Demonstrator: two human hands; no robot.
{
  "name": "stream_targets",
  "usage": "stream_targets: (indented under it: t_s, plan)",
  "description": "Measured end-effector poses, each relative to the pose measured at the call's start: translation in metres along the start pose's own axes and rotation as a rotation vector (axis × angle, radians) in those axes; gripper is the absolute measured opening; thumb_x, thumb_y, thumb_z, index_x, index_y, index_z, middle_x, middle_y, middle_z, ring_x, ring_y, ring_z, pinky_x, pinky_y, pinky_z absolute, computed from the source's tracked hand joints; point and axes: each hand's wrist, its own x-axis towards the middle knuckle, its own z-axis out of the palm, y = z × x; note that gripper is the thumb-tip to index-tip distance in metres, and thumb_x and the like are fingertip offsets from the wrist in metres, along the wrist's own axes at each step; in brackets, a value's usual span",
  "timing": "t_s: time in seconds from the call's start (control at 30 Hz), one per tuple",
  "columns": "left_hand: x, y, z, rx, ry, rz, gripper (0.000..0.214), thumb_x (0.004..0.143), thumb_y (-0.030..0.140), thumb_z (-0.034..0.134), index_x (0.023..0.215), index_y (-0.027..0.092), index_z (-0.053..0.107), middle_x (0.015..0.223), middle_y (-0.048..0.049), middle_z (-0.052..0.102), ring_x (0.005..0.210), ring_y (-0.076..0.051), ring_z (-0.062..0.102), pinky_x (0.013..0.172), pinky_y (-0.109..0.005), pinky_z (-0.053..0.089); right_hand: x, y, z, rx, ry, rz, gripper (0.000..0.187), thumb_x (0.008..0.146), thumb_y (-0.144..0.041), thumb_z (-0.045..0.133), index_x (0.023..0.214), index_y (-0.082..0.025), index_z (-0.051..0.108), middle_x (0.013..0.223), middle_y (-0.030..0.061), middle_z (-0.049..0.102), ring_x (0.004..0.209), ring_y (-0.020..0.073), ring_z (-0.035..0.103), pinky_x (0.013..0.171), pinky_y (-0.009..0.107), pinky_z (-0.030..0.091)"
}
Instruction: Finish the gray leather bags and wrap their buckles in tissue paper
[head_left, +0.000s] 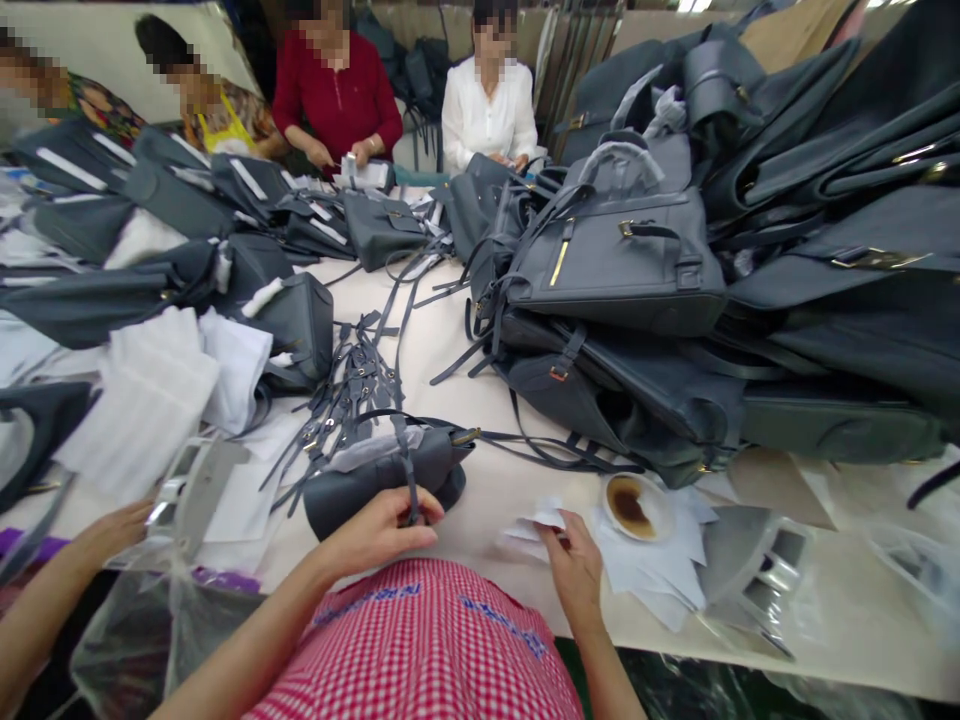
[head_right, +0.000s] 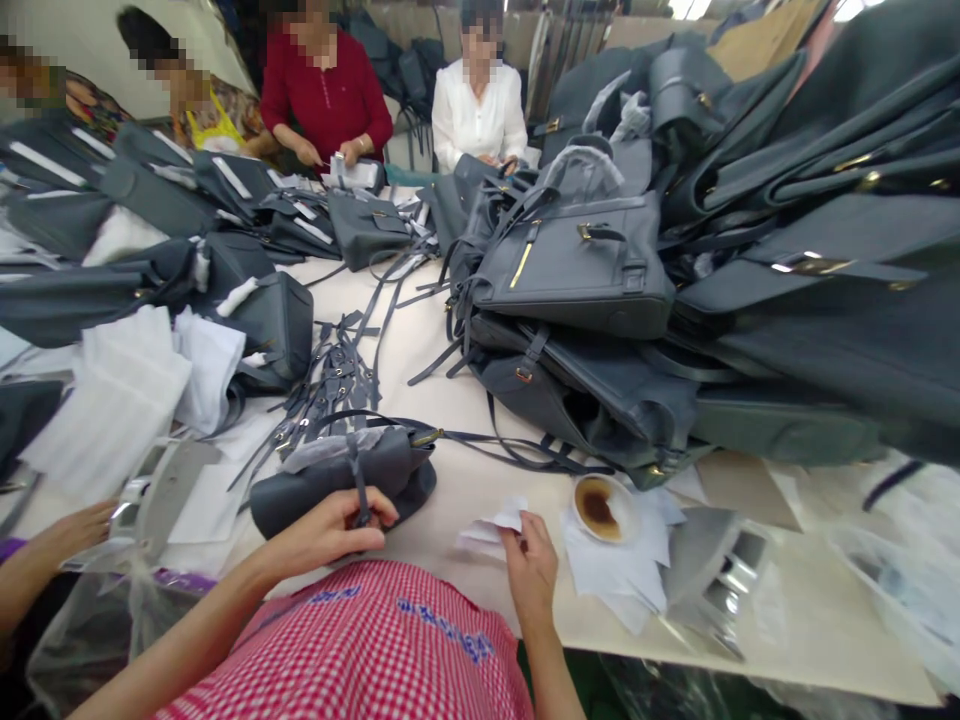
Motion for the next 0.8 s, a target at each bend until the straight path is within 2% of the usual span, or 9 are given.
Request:
stream_targets:
  t_s: [0.07,0.17,0.3,0.4,0.5,0.67,0.8]
  plan:
    - [0.009,0.001,0.012,0.035,0.043,0.041,0.033,0.075,0.031,0.067,0.107,0.019,0.069,0.094,-0.0022,0.063,0.076,-0.015,0.053,0.073,-0.026,0.045,0.0,-0.03,-0.001,0.046,-0.091,-0.048,0.027,0.089,-0.041,0.05,0.089,-0.02,0.067,0.094,0.0069,0.065,0.079,0.0199,0.061,0.068,0.028,0.047]
    - [0.021,-0.001,0.028,0.083,0.103,0.123,0.039,0.073,0.032,0.072,0.109,0.02,0.07,0.097,-0.004,0.061,0.082,-0.017,0.054,0.075,-0.027,0.044,-0.001,-0.072,0.0,0.054,-0.206,-0.114,0.023,0.09,-0.036,0.049,0.084,-0.022,0.067,0.091,0.0056,0.065,0.082,0.0199,0.061,0.07,0.028,0.044]
    - [0.026,-0.004,0.038,0.149,0.106,0.18,0.017,0.08,0.025,0.062,0.088,0.018,0.075,0.086,-0.0048,0.063,0.082,-0.018,0.057,0.074,-0.027,0.043,-0.002,-0.106,0.001,-0.02,-0.263,-0.15,0.024,0.091,-0.036,0.048,0.076,-0.024,0.062,0.08,0.0024,0.062,0.074,0.0181,0.059,0.065,0.028,0.041]
    - [0.025,-0.003,0.038,0.167,0.213,0.154,0.023,0.083,0.021,0.051,0.071,0.016,0.071,0.073,-0.0041,0.062,0.073,-0.017,0.057,0.069,-0.028,0.041,-0.002,-0.116,0.002,-0.041,-0.272,-0.169,0.026,0.091,-0.039,0.049,0.072,-0.024,0.06,0.075,0.001,0.06,0.068,0.0167,0.057,0.062,0.027,0.04]
    - [0.026,-0.002,0.037,0.108,0.298,0.093,0.022,0.081,0.023,0.052,0.067,0.016,0.068,0.071,-0.0035,0.061,0.071,-0.017,0.056,0.066,-0.028,0.04,-0.003,-0.119,0.002,-0.04,-0.258,-0.2,0.026,0.091,-0.038,0.05,0.071,-0.023,0.058,0.073,-0.0001,0.059,0.066,0.0156,0.057,0.063,0.027,0.04]
    - [0.029,0.0,0.038,-0.072,0.314,0.005,0.017,0.074,0.025,0.057,0.062,0.016,0.064,0.067,-0.0012,0.058,0.068,-0.016,0.053,0.063,-0.027,0.038,-0.003,-0.12,-0.001,-0.046,-0.236,-0.24,0.026,0.092,-0.037,0.049,0.072,-0.023,0.057,0.073,0.0005,0.059,0.066,0.0156,0.057,0.063,0.027,0.04]
    - [0.03,-0.002,0.038,-0.239,0.342,-0.089,0.019,0.066,0.03,0.064,0.056,0.017,0.054,0.056,0.0037,0.048,0.058,-0.013,0.044,0.057,-0.025,0.034,-0.002,-0.12,-0.004,-0.038,-0.221,-0.29,0.028,0.093,-0.038,0.048,0.071,-0.023,0.058,0.072,0.0009,0.058,0.066,0.0156,0.056,0.062,0.026,0.041]
